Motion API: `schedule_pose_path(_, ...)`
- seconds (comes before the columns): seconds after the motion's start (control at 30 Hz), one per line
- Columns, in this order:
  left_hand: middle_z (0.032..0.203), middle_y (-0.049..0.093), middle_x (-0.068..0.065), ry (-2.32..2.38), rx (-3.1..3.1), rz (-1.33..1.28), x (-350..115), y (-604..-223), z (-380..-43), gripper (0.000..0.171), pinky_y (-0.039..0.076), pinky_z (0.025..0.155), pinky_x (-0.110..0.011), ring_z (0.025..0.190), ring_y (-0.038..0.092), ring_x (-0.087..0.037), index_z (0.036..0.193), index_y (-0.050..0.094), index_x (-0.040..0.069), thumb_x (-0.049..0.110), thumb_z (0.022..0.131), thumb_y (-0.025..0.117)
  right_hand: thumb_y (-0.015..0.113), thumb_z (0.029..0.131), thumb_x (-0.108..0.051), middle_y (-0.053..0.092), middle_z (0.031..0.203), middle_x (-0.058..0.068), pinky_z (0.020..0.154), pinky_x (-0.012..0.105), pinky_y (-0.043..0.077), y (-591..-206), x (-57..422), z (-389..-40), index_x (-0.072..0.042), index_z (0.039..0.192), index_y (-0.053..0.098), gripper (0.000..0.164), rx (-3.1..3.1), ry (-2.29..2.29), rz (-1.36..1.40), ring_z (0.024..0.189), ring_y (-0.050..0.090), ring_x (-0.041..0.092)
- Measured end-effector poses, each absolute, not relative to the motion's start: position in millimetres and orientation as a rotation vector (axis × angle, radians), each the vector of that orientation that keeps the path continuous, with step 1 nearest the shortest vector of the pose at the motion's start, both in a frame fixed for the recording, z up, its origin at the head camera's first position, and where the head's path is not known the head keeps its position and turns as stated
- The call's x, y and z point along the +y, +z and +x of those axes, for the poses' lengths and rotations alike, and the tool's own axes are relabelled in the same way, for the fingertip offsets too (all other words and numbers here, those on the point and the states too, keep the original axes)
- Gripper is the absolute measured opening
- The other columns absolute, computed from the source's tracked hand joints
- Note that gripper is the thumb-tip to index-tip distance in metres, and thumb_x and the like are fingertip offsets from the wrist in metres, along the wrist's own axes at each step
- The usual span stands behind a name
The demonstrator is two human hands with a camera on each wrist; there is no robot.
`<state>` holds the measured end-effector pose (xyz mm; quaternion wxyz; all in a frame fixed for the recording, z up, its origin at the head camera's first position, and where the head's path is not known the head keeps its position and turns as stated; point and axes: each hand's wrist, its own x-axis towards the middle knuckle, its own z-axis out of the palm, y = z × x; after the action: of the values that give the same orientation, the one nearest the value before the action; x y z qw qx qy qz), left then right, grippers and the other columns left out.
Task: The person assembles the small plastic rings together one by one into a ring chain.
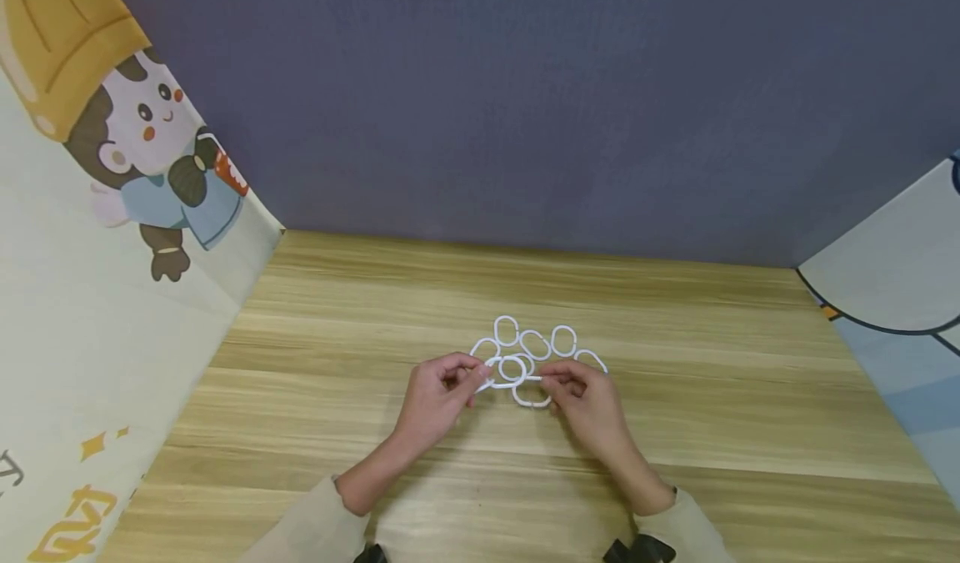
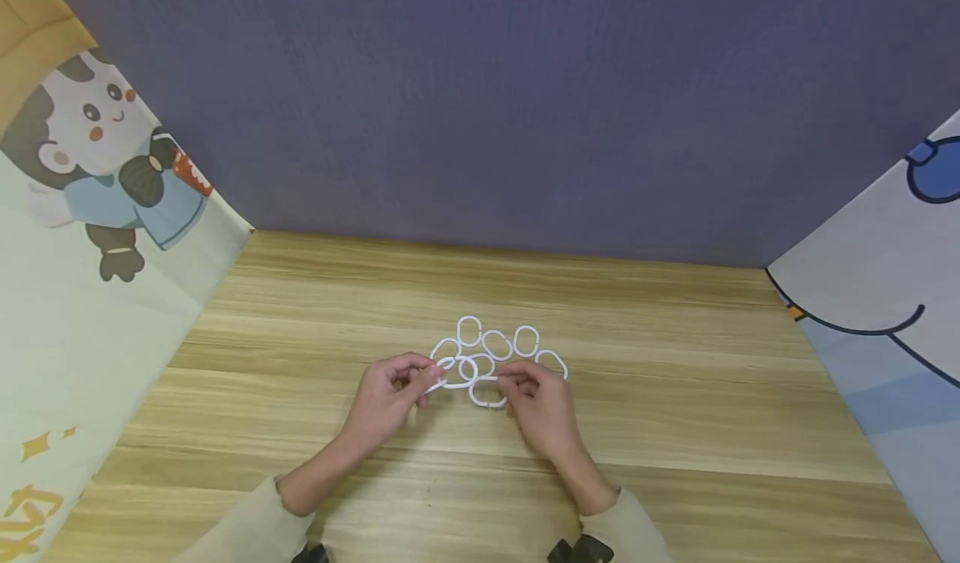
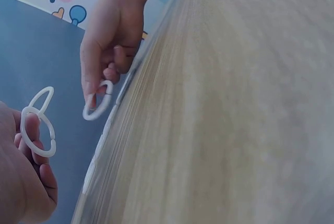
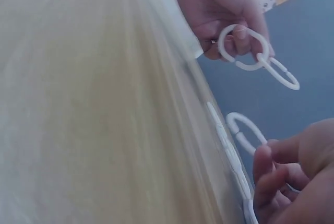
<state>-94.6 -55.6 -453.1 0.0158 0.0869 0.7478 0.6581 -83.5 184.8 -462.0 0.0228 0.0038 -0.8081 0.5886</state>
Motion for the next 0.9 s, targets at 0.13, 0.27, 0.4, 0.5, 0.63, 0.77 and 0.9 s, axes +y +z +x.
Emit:
schedule_pose_path(0.13,0.073,0.069,-0.025,2.048,2.323,0.274,-54,-454,-96,0.014,0.038,0.051,-0.018,0.057,0.06,-0.024,0.101,0.081,-0.004,0.01,0.102,0.08,0.071,0.105,0.005,0.072,0.083,0.011,0.048,0.019,0.045,-453,190,-85,0.013,0.123,0.075,0.021,-2.42,2.075,-0.185,0.06,0.062,0.01)
schedule_pose_path(0.27,0.073,0.068,-0.025,2.044,2.324,0.267,-53,-455,-97,0.013,0.037,0.051,-0.018,0.057,0.059,-0.024,0.102,0.081,-0.003,0.01,0.102,0.08,0.068,0.106,0.005,0.072,0.083,0.009,0.051,0.02,0.051,-448,192,-89,0.018,0.124,0.07,0.023,-2.357,2.162,-0.294,0.062,0.066,0.01)
schedule_pose_path(0.4,0.073,0.068,-0.025,2.042,2.323,0.265,-51,-455,-98,0.013,0.038,0.052,-0.018,0.058,0.059,-0.025,0.102,0.08,-0.004,0.009,0.102,0.08,0.065,0.106,0.007,0.074,0.086,0.012,0.062,0.026,0.063,-443,194,-94,0.02,0.119,0.065,0.019,-2.269,2.234,-0.325,0.066,0.072,0.013)
schedule_pose_path(0.5,0.073,0.068,-0.025,2.04,2.32,0.261,-50,-455,-99,0.013,0.039,0.052,-0.018,0.058,0.059,-0.023,0.103,0.08,-0.004,0.009,0.102,0.08,0.063,0.108,0.007,0.074,0.089,0.01,0.067,0.029,0.066,-439,195,-96,0.018,0.115,0.064,0.014,-2.202,2.283,-0.338,0.069,0.074,0.015)
schedule_pose_path(0.63,0.073,0.068,-0.024,2.035,2.324,0.259,-49,-456,-101,0.011,0.04,0.054,-0.018,0.058,0.059,-0.02,0.102,0.08,-0.002,0.009,0.102,0.08,0.067,0.106,0.002,0.071,0.081,0.003,0.061,0.025,0.061,-432,196,-97,0.01,0.106,0.07,0.008,-2.201,2.259,-0.342,0.065,0.068,0.012)
schedule_pose_path(0.77,0.072,0.069,-0.022,2.019,2.341,0.29,-47,-456,-102,0.009,0.041,0.055,-0.018,0.059,0.06,-0.019,0.102,0.08,-0.001,0.008,0.102,0.08,0.071,0.103,0.002,0.062,0.07,0.001,0.05,0.021,0.048,-427,194,-98,0.001,0.095,0.072,0.008,-2.2,2.251,-0.33,0.057,0.054,0.01)
schedule_pose_path(0.9,0.07,0.069,-0.016,1.996,2.364,0.324,-46,-456,-103,0.008,0.042,0.056,-0.018,0.059,0.059,-0.013,0.101,0.081,0.001,0.009,0.101,0.081,0.07,0.101,0.005,0.06,0.065,0.001,0.045,0.02,0.041,-424,191,-98,-0.002,0.088,0.069,0.015,-2.188,2.281,-0.29,0.051,0.049,0.009)
